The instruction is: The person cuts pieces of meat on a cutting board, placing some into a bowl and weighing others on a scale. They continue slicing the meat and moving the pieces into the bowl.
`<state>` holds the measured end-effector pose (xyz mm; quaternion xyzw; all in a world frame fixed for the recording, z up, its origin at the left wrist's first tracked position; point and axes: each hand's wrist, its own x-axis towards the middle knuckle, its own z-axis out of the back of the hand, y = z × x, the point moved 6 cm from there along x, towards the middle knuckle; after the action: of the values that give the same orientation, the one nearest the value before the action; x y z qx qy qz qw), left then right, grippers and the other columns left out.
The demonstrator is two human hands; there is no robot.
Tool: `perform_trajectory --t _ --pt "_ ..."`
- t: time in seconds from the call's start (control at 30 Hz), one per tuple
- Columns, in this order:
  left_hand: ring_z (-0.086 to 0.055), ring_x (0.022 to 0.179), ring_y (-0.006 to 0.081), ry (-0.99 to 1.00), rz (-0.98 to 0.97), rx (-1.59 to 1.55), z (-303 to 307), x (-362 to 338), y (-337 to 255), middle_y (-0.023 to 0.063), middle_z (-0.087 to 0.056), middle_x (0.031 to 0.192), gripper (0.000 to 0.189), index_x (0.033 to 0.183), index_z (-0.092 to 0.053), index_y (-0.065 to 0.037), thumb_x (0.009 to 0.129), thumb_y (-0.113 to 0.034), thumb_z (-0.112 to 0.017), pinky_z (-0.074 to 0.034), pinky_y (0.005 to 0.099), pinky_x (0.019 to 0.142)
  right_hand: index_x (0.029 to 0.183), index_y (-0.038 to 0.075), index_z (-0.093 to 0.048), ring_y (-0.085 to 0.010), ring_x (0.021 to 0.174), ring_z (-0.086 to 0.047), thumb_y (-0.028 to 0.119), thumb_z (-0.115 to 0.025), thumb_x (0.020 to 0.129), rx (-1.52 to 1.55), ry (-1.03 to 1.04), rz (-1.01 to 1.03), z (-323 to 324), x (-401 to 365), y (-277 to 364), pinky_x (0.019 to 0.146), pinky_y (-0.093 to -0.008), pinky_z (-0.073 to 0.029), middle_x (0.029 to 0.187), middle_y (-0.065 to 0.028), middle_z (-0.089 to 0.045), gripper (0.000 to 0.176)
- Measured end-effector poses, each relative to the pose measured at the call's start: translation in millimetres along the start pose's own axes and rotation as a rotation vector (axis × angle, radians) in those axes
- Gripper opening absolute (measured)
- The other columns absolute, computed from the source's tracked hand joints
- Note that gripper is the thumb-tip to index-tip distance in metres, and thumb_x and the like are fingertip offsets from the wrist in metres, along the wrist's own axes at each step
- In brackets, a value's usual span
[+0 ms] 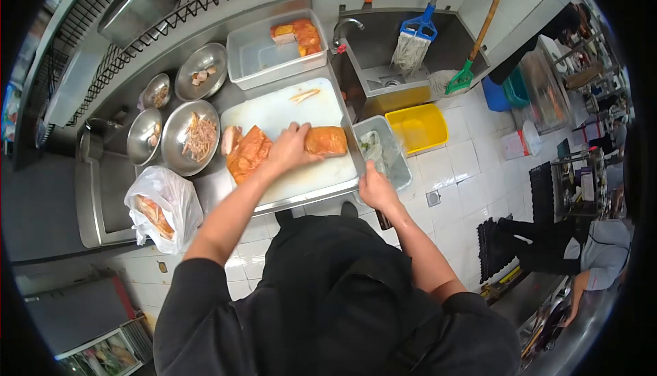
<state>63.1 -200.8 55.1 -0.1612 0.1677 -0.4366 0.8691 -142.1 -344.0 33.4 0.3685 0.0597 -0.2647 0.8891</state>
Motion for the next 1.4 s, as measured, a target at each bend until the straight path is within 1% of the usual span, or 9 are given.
perform_trajectory --t 0.07,0.17,0.23,0.33,0.47,0.53,0.67,1.1,1.4 --pt "-0.057 0.117 0.0440 -0.156 0.218 -0.069 -10.9 -37.7 -19.8 0.0209 -0.055 0.128 0.087 0.137 -0.054 -0.006 0.071 -0.053 -0.085 -0.049 0.0489 0.100 0.124 -0.003 -0.040 -0.0540 0.087 -0.065 0.015 -0.053 0.095 -0.069 0.060 0.088 15.7 8.0 -3.0 0.080 -0.0623 -0.049 0.089 -0.0346 -0.067 0.037" --pt "-0.055 0.119 0.0416 -0.379 0.188 -0.213 -27.6 -53.7 -2.8 0.0193 -0.055 0.128 0.074 0.140 -0.053 -0.008 0.082 -0.046 -0.079 -0.047 0.0481 0.102 0.123 -0.003 -0.041 -0.0540 0.086 -0.065 0.015 -0.052 0.095 -0.168 0.101 0.105 40.1 3.7 16.1 0.080 -0.0623 -0.049 0.089 -0.0343 -0.068 0.035" --pt "-0.052 0.123 0.0395 -0.358 0.223 -0.246 -20.2 -55.7 -0.2 0.0175 -0.055 0.127 0.063 0.140 -0.053 -0.011 0.087 -0.038 -0.074 -0.045 0.0469 0.104 0.123 -0.003 -0.041 -0.0539 0.086 -0.065 0.014 -0.052 0.094 -0.174 0.137 0.129 53.4 -0.3 33.9 0.080 -0.0623 -0.049 0.089 -0.0343 -0.068 0.035" --pt "-0.050 0.120 0.0422 -0.212 0.181 -0.267 -10.1 -48.2 -5.8 0.0172 -0.053 0.133 0.058 0.132 -0.055 -0.012 0.082 -0.034 -0.075 -0.043 0.0512 0.105 0.122 -0.004 -0.041 -0.0537 0.086 -0.065 0.014 -0.053 0.094 -0.164 0.209 0.163 56.4 -0.9 55.1 0.081 -0.0622 -0.049 0.089 -0.0344 -0.067 0.034" --pt "-0.050 0.118 0.0413 -0.201 0.064 -0.257 -3.4 -33.3 -2.5 0.0144 -0.054 0.131 0.059 0.131 -0.056 -0.014 0.078 -0.033 -0.074 -0.044 0.0508 0.103 0.118 -0.007 -0.041 -0.0536 0.086 -0.066 0.012 -0.052 0.094 -0.112 0.268 0.162 38.4 -3.0 73.0 0.082 -0.0616 -0.049 0.089 -0.0352 -0.067 0.032" --pt "-0.050 0.116 0.0406 -0.026 0.029 -0.225 -4.5 -24.5 -4.3 0.0118 -0.054 0.132 0.060 0.131 -0.056 -0.015 0.076 -0.031 -0.073 -0.046 0.0496 0.101 0.116 -0.007 -0.041 -0.0531 0.086 -0.066 0.012 -0.052 0.094 -0.135 0.298 0.139 34.8 -7.5 81.9 0.082 -0.0608 -0.050 0.089 -0.0352 -0.067 0.031" --pt "-0.050 0.114 0.0397 0.082 -0.036 -0.260 -6.8 -18.2 4.1 0.0102 -0.053 0.133 0.061 0.132 -0.055 -0.014 0.075 -0.030 -0.071 -0.047 0.0492 0.100 0.114 -0.007 -0.042 -0.0513 0.086 -0.068 0.011 -0.052 0.094 -0.205 0.391 0.087 30.6 -15.0 92.5 0.080 -0.0586 -0.052 0.087 -0.0343 -0.068 0.029" --pt "-0.049 0.116 0.0381 0.101 -0.088 -0.359 0.8 -11.6 4.4 0.0130 -0.054 0.130 0.059 0.127 -0.056 -0.010 0.076 -0.032 -0.074 -0.045 0.0470 0.101 0.109 -0.002 -0.042 -0.0505 0.084 -0.069 0.012 -0.050 0.096 -0.165 0.464 -0.146 35.5 -26.7 111.1 0.078 -0.0588 -0.053 0.086 -0.0319 -0.069 0.020" --pt "-0.047 0.119 0.0394 0.099 -0.118 -0.381 -0.4 -10.7 5.8 0.0181 -0.052 0.133 0.065 0.129 -0.053 -0.003 0.075 -0.031 -0.078 -0.041 0.0468 0.106 0.109 -0.004 -0.043 -0.0478 0.080 -0.071 0.001 -0.050 0.089 -0.209 0.496 -0.164 44.1 -23.9 121.1 0.072 -0.0553 -0.056 0.081 -0.0299 -0.070 0.022"
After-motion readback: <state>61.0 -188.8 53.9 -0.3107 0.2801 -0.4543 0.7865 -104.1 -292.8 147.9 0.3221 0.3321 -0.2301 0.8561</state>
